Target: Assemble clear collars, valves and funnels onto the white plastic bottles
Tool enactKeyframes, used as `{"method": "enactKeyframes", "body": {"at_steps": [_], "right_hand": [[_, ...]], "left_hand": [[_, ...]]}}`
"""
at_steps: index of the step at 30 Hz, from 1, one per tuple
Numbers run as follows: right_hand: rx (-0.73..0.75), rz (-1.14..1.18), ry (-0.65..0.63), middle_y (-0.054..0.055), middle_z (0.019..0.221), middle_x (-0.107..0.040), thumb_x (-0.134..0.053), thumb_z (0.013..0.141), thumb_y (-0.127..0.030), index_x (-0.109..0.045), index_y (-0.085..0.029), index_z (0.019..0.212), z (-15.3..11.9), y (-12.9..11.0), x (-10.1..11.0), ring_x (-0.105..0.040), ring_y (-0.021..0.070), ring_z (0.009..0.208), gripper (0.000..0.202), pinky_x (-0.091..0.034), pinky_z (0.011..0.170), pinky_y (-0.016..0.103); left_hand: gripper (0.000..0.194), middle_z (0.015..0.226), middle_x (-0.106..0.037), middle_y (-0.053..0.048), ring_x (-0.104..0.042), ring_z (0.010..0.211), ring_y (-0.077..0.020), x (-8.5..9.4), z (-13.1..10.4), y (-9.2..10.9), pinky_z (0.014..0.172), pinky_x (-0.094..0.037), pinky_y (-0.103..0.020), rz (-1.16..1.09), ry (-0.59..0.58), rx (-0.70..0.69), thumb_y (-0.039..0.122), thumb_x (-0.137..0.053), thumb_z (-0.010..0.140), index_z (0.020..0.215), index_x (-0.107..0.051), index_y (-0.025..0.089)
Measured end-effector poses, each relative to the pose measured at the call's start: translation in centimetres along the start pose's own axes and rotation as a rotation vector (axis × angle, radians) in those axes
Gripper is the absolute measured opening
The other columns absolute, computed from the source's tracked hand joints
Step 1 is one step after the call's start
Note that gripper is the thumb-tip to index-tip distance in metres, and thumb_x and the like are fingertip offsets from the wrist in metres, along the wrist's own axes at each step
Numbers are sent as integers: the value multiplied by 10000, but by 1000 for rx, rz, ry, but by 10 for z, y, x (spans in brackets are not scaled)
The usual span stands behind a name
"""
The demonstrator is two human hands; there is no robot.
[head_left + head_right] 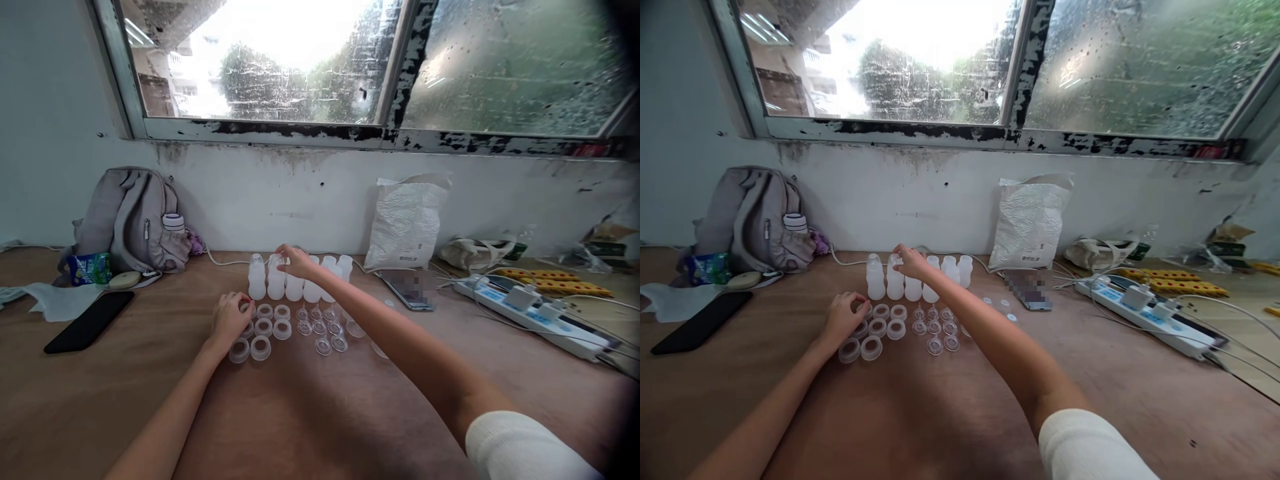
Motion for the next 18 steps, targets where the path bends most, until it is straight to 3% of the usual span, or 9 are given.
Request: {"method": "enactKeyframes", "body": {"at_steps": [4, 7, 12, 15, 18], "right_hand": [[39, -1, 52, 100, 1134, -541, -624, 709, -230, -431, -227, 1138, -11, -5, 10, -445, 307, 1074, 470, -328, 838, 467], [70, 10, 134, 102, 1111, -534, -573, 748, -213, -373, -205, 1192, -35, -8, 21, -465, 264, 1038, 487, -349, 830, 412], [189, 18, 184, 58, 856, -576, -442, 808, -139, -464, -171, 1062, -115, -9, 25, -535, 175, 776, 258, -397, 731, 300], [295, -45, 143, 75, 886, -601, -397, 842, -148, -505, -183, 994, -172, -8, 10, -539, 194, 805, 190, -377, 761, 326], [290, -99, 78, 76, 841, -610, -375, 850, -148, -513, -181, 968, -209, 1, -9, -543, 186, 708, 185, -385, 686, 310]], "left_hand": [[144, 745, -624, -57, -541, 799, -256, 4, -2, 4, 719, -404, -354, 97, -1, -41, 312, -526, 731, 668, -611, 214], [191, 758, -632, -52, -548, 792, -245, 6, -2, 9, 737, -403, -350, 125, 5, -81, 343, -489, 774, 692, -606, 216], [222, 789, -640, -48, -551, 805, -230, 10, -7, 29, 762, -396, -337, 130, -3, -174, 360, -446, 818, 755, -597, 211], [209, 778, -644, -43, -545, 790, -228, 12, -16, 51, 743, -391, -337, 134, -35, -244, 354, -458, 817, 757, -597, 209], [191, 787, -650, -39, -549, 782, -223, 10, -29, 73, 728, -392, -339, 144, -80, -325, 332, -464, 818, 762, -598, 208]]}}
Point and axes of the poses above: each hand's wrist, its own z-axis towards the middle knuckle, its own x-axis out of the back of the hand, y = z × x, the point moved 6 cm from there along z, towards the middle knuckle
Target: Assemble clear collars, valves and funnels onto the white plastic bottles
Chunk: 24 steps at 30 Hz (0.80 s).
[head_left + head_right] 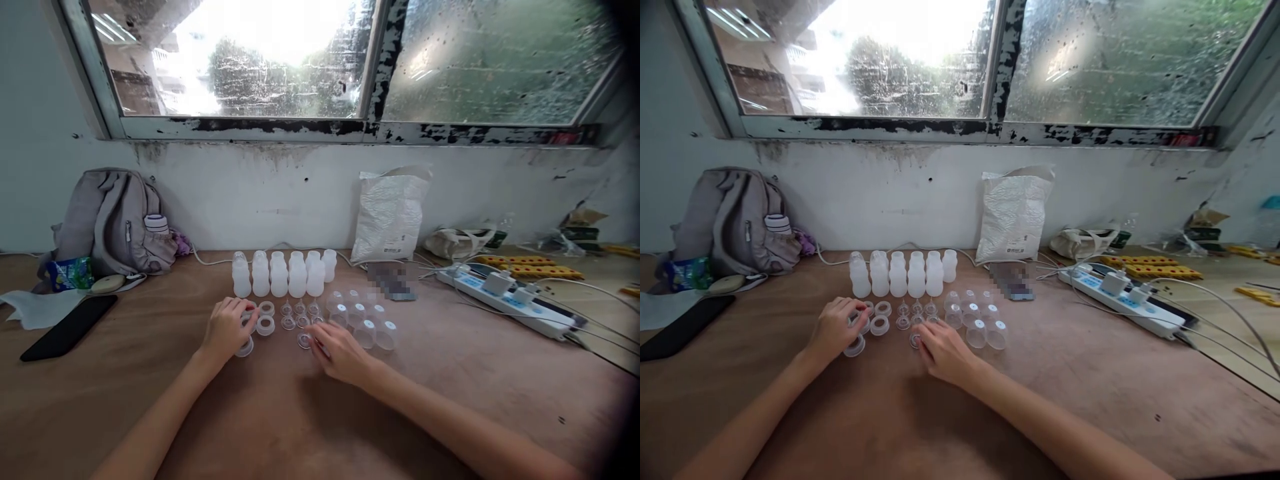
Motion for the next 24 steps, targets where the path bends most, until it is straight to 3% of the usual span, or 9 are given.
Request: {"method": "enactKeyframes", "body": {"at_steps": [4, 9, 13, 19, 24], "right_hand": [[-113, 43, -26, 63, 798, -584, -382, 843, -161, -527, -191, 897, -19, 11, -14, -544, 164, 644, 157, -392, 573, 260], [-246, 73, 9, 45, 788, -614, -396, 843, -177, -511, -191, 938, -19, 21, -17, -566, 158, 638, 150, -398, 577, 248], [-336, 44, -19, 39, 742, -631, -392, 849, -183, -473, -166, 1060, -20, 23, -19, -602, 178, 665, 227, -406, 592, 250], [-341, -7, -69, 88, 871, -666, -411, 862, -242, -478, -158, 1108, -15, 23, -27, -626, 209, 766, 269, -419, 635, 269], [-325, 71, -26, 43, 780, -632, -470, 841, -277, -516, -179, 1002, -13, 21, -24, -587, 165, 668, 193, -398, 590, 241]], "left_hand": [[154, 829, -645, -47, -553, 816, -224, -10, -9, 23, 758, -399, -348, 10, -74, -108, 284, -469, 814, 805, -601, 206], [153, 909, -625, -59, -539, 887, -237, -27, -17, 27, 793, -396, -370, 48, -117, -151, 299, -495, 799, 866, -600, 210], [163, 946, -614, -60, -528, 918, -244, -30, -18, 30, 808, -399, -393, 61, -154, -172, 319, -509, 800, 889, -600, 216], [116, 995, -587, -61, -506, 976, -235, -28, -22, 51, 849, -405, -393, -99, -246, -252, 298, -550, 781, 820, -586, 195], [101, 1011, -592, -62, -530, 957, -227, -33, -27, 58, 826, -429, -387, -174, -294, -277, 288, -548, 790, 819, -563, 193]]}}
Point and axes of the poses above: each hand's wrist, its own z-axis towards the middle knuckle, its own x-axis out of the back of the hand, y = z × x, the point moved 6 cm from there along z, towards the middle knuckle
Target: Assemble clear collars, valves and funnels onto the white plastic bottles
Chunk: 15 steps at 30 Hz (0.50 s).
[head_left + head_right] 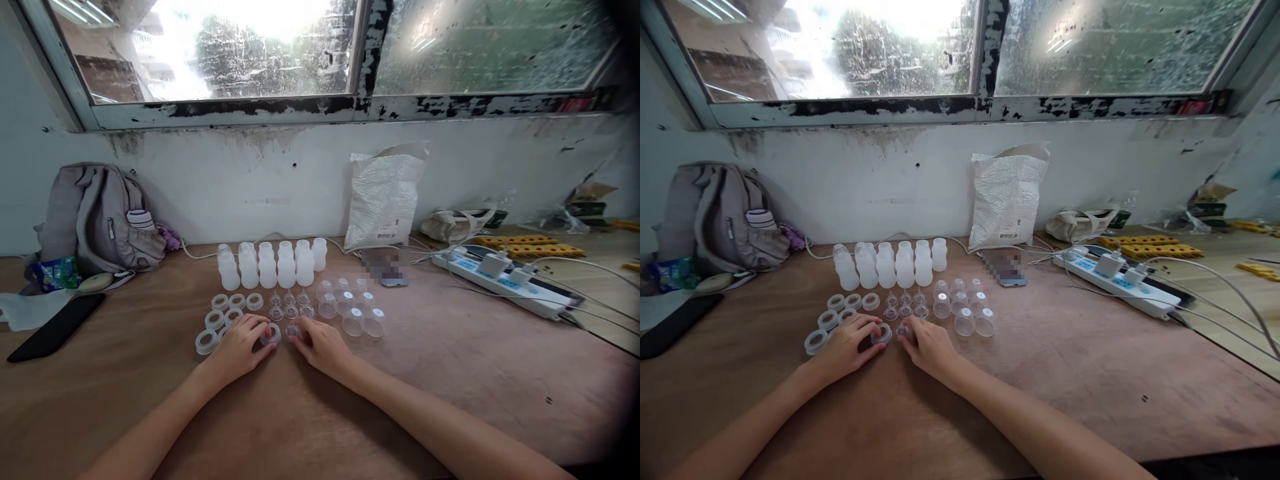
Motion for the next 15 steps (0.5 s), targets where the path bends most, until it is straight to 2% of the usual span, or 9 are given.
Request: {"method": "enactKeyframes", "body": {"at_steps": [3, 10, 15], "right_hand": [[45, 78, 26, 19, 744, -589, -507, 818, -284, -515, -187, 965, -1, -4, 3, -544, 138, 632, 176, -390, 584, 225], [124, 41, -29, 30, 779, -573, -509, 810, -277, -530, -188, 938, -2, -10, -1, -518, 142, 644, 158, -374, 579, 234], [180, 172, -41, 24, 820, -567, -517, 769, -178, -492, -201, 1055, -1, -12, 3, -520, 139, 684, 288, -392, 616, 233]], "left_hand": [[101, 1018, -600, -61, -545, 957, -217, 3, -1, -1, 827, -439, -376, -57, 38, 9, 283, -548, 801, 852, -552, 196], [124, 1032, -587, -79, -542, 1010, -203, 20, -4, 4, 861, -455, -349, -165, 250, -25, 246, -564, 797, 900, -522, 192], [117, 1106, -550, -77, -527, 1052, -185, 15, -3, 8, 875, -463, -330, -262, 240, -33, 229, -533, 825, 938, -516, 204]]}}
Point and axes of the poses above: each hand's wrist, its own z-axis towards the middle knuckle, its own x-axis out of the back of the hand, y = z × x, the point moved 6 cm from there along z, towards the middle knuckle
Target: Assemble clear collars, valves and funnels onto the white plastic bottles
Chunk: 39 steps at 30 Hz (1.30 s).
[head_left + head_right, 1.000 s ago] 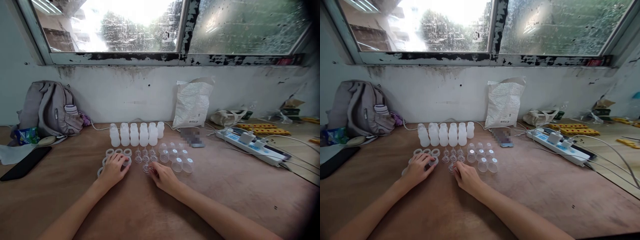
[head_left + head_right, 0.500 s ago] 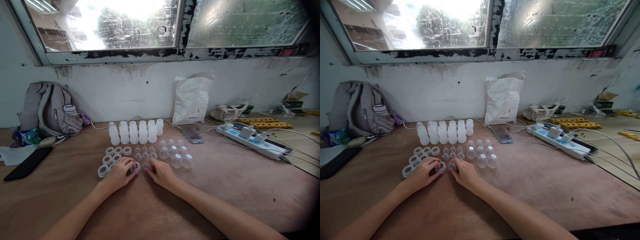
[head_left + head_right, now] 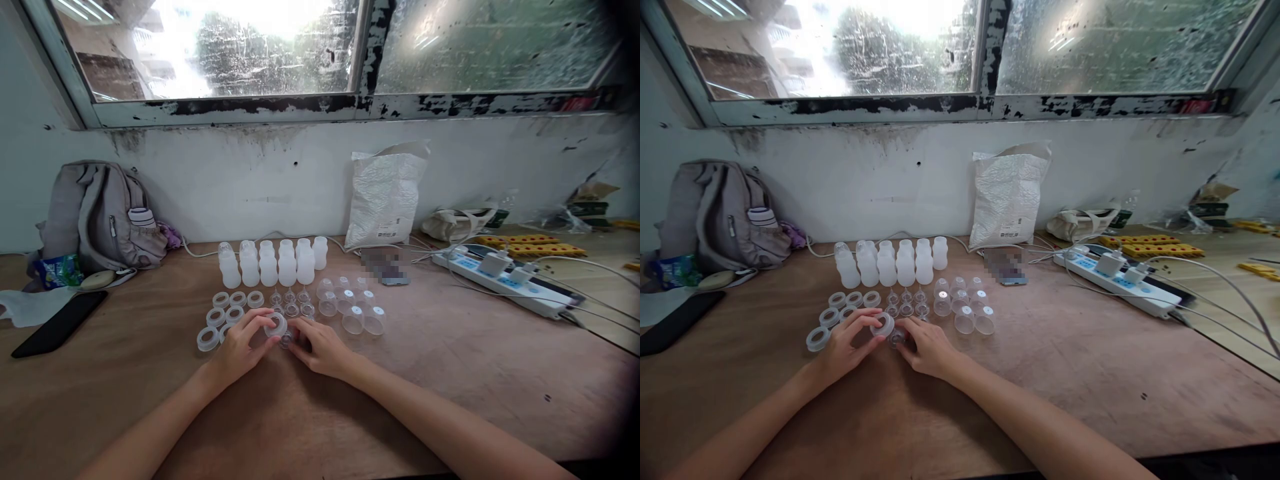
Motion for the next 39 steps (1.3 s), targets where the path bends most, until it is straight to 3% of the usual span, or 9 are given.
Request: {"method": "enactKeyframes", "body": {"at_steps": [5, 12, 15, 18, 21, 25, 29, 34, 39], "right_hand": [[-107, 197, 128, -5, 748, -539, -432, 667, 4, -505, -171, 1004, 3, 9, 9, -472, 99, 574, 386, -385, 574, 210], [-141, 194, 185, 9, 741, -523, -407, 605, 34, -539, -154, 904, 3, 11, 13, -484, 125, 637, 378, -393, 614, 235], [-127, 182, 178, 17, 751, -530, -413, 611, 28, -542, -154, 899, 3, 10, 11, -491, 135, 657, 364, -397, 619, 240], [-105, 163, 172, 23, 753, -529, -419, 624, 25, -544, -154, 890, 2, 8, 12, -498, 140, 673, 344, -399, 620, 239], [-39, 146, 142, 27, 776, -523, -452, 711, -41, -538, -163, 942, 0, 0, 12, -488, 132, 645, 275, -402, 613, 242], [-1, 229, 105, 33, 801, -556, -474, 825, -213, -528, -174, 1008, -3, -11, 12, -486, 113, 598, 195, -414, 587, 235], [-148, 437, 109, 14, 712, -583, -468, 853, -302, -554, -171, 902, -3, -7, 12, -521, 112, 587, 165, -419, 536, 216], [-302, 693, 102, -7, 656, -568, -504, 824, -349, -534, -169, 862, -1, 2, 6, -552, 117, 564, 186, -448, 497, 220], [-345, 726, 134, -25, 617, -542, -531, 803, -358, -533, -167, 848, -2, 2, 6, -527, 97, 504, 197, -449, 466, 209]], "left_hand": [[209, 1168, -524, -51, -489, 1111, -178, -14, 2, 0, 918, -437, -340, -92, -102, 67, 243, -502, 846, 1054, -482, 235], [457, 1133, -558, -41, -513, 1065, -204, -34, -4, -7, 925, -415, -383, -122, -286, 209, 304, -591, 779, 1193, -403, 258], [496, 1120, -559, -58, -510, 1054, -218, -34, -1, -8, 920, -409, -393, -169, -256, 254, 339, -613, 754, 1201, -419, 245], [212, 984, -603, -52, -540, 954, -206, -29, 5, -6, 859, -433, -366, -259, -167, 305, 344, -545, 802, 962, -580, 210], [207, 803, -610, -29, -568, 787, -168, -24, 6, -11, 741, -469, -302, -468, -21, 502, 366, -515, 816, 800, -585, 171], [262, 796, -606, -17, -578, 768, -151, -29, -2, -13, 687, -478, -249, -754, 36, 745, 411, -559, 776, 831, -569, 155], [321, 810, -622, -15, -597, 749, -141, -36, -7, -14, 691, -496, -257, -906, 23, 839, 439, -523, 796, 962, -546, 165], [357, 777, -646, -29, -625, 740, -174, -33, -4, -7, 692, -518, -307, -812, -25, 705, 406, -522, 804, 1071, -498, 170], [314, 798, -657, -34, -640, 750, -179, -27, -4, 5, 684, -515, -295, -627, -76, 584, 353, -508, 819, 1084, -481, 185]]}}
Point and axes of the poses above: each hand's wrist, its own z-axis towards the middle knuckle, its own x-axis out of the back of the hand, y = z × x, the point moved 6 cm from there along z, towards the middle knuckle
